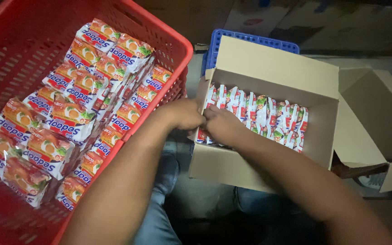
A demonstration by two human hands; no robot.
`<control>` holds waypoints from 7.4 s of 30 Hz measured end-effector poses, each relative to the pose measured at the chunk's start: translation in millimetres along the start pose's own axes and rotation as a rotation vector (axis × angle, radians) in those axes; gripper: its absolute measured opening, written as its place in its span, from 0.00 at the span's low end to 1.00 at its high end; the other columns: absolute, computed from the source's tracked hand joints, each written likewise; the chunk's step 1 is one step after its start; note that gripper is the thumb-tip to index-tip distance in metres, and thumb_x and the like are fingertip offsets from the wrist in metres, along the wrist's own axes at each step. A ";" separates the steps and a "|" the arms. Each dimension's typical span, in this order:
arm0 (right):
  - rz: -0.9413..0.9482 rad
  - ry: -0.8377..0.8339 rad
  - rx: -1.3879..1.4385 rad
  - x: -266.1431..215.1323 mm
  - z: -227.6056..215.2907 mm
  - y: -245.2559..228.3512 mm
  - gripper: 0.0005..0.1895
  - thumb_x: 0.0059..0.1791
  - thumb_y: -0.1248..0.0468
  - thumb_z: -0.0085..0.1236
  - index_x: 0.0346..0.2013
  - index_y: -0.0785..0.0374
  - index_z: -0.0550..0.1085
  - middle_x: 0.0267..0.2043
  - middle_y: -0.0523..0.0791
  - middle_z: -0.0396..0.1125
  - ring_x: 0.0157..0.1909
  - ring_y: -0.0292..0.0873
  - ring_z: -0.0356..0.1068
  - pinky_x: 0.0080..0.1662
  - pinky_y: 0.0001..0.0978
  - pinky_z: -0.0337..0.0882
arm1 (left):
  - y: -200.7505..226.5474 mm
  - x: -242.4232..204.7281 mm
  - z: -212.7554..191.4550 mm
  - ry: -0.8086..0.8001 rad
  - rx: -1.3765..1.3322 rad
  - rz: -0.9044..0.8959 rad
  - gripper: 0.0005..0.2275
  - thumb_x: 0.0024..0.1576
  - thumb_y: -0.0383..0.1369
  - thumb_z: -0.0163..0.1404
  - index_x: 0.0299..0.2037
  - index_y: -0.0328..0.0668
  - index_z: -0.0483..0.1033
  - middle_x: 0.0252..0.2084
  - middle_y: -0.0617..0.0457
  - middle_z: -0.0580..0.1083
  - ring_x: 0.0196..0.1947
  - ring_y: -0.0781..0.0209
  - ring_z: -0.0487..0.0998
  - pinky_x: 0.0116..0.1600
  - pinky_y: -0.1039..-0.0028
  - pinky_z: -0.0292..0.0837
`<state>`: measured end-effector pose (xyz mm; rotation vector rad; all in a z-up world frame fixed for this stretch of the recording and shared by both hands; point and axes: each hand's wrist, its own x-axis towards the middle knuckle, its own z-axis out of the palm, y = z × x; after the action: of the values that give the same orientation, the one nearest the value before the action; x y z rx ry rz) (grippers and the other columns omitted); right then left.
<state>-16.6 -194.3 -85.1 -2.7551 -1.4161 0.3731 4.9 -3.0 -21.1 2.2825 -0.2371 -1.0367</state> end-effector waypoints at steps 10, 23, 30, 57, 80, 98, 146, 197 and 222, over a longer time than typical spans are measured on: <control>-0.178 0.122 -0.049 -28.1 -16.9 36.6 0.31 0.64 0.46 0.39 0.70 0.66 0.72 0.69 0.60 0.68 0.76 0.62 0.62 0.74 0.56 0.61 | -1.5 1.0 -0.3 0.013 0.088 0.005 0.25 0.54 0.39 0.49 0.60 0.34 0.81 0.45 0.33 0.83 0.57 0.34 0.84 0.61 0.47 0.77; -0.053 -0.035 -0.311 9.4 -32.2 41.0 0.26 0.59 0.48 0.41 0.61 0.56 0.78 0.59 0.49 0.73 0.70 0.52 0.67 0.73 0.50 0.60 | -7.4 8.4 2.0 0.004 0.117 0.011 0.23 0.54 0.42 0.49 0.55 0.35 0.82 0.36 0.39 0.84 0.54 0.36 0.85 0.58 0.49 0.77; -0.123 -0.030 -0.308 39.4 8.5 63.2 0.25 0.48 0.42 0.45 0.44 0.47 0.85 0.49 0.43 0.77 0.61 0.49 0.70 0.64 0.50 0.64 | 2.0 -8.8 -5.3 0.002 0.100 0.016 0.28 0.56 0.48 0.48 0.60 0.34 0.79 0.46 0.32 0.83 0.58 0.31 0.82 0.61 0.43 0.75; -0.079 -0.090 0.054 10.7 -102.2 48.3 0.25 0.49 0.55 0.52 0.53 0.66 0.83 0.57 0.55 0.79 0.69 0.57 0.73 0.77 0.53 0.59 | -18.5 19.0 5.3 0.021 0.085 0.014 0.21 0.57 0.44 0.51 0.55 0.37 0.80 0.30 0.44 0.84 0.45 0.39 0.87 0.51 0.51 0.78; 1.139 -0.001 0.682 -255.1 -89.8 74.4 0.48 0.54 0.69 0.48 0.84 0.70 0.34 0.68 0.78 0.61 0.71 0.77 0.64 0.69 0.72 0.65 | 22.9 -23.8 -22.2 0.018 0.163 -0.126 0.27 0.47 0.47 0.62 0.51 0.33 0.81 0.48 0.26 0.82 0.60 0.27 0.81 0.60 0.45 0.75; 0.837 -0.304 0.235 -226.1 -67.0 64.9 0.19 0.51 0.65 0.57 0.56 0.55 0.82 0.48 0.53 0.80 0.56 0.60 0.79 0.57 0.53 0.79 | 31.1 -33.5 -27.7 0.008 0.130 -0.143 0.27 0.47 0.46 0.64 0.51 0.35 0.81 0.48 0.30 0.83 0.60 0.30 0.82 0.60 0.46 0.77; 0.459 -0.624 0.444 -68.7 -110.9 -1.2 0.35 0.53 0.67 0.48 0.77 0.45 0.68 0.65 0.57 0.72 0.69 0.65 0.70 0.65 0.63 0.71 | 6.7 -13.5 -12.4 0.028 0.122 -0.012 0.24 0.49 0.53 0.62 0.43 0.39 0.78 0.43 0.31 0.82 0.57 0.31 0.82 0.55 0.46 0.76; 1.251 0.065 0.436 -264.7 -138.0 76.5 0.18 0.56 0.63 0.52 0.58 0.59 0.82 0.52 0.57 0.79 0.56 0.68 0.78 0.55 0.63 0.76 | 22.2 -24.5 -22.1 -0.001 0.195 -0.083 0.28 0.50 0.51 0.60 0.50 0.31 0.79 0.53 0.25 0.81 0.64 0.25 0.78 0.62 0.42 0.74; 0.964 -0.418 0.401 -146.4 -71.9 78.6 0.36 0.49 0.64 0.57 0.74 0.40 0.71 0.76 0.59 0.60 0.68 0.70 0.71 0.63 0.65 0.74 | 7.1 -16.4 -17.0 0.017 0.197 -0.092 0.26 0.50 0.54 0.59 0.45 0.38 0.78 0.48 0.31 0.82 0.60 0.30 0.81 0.59 0.47 0.77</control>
<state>-19.8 -351.7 4.2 -2.8590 0.1228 1.1307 6.8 5.6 2.0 2.4982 -0.2391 -1.0819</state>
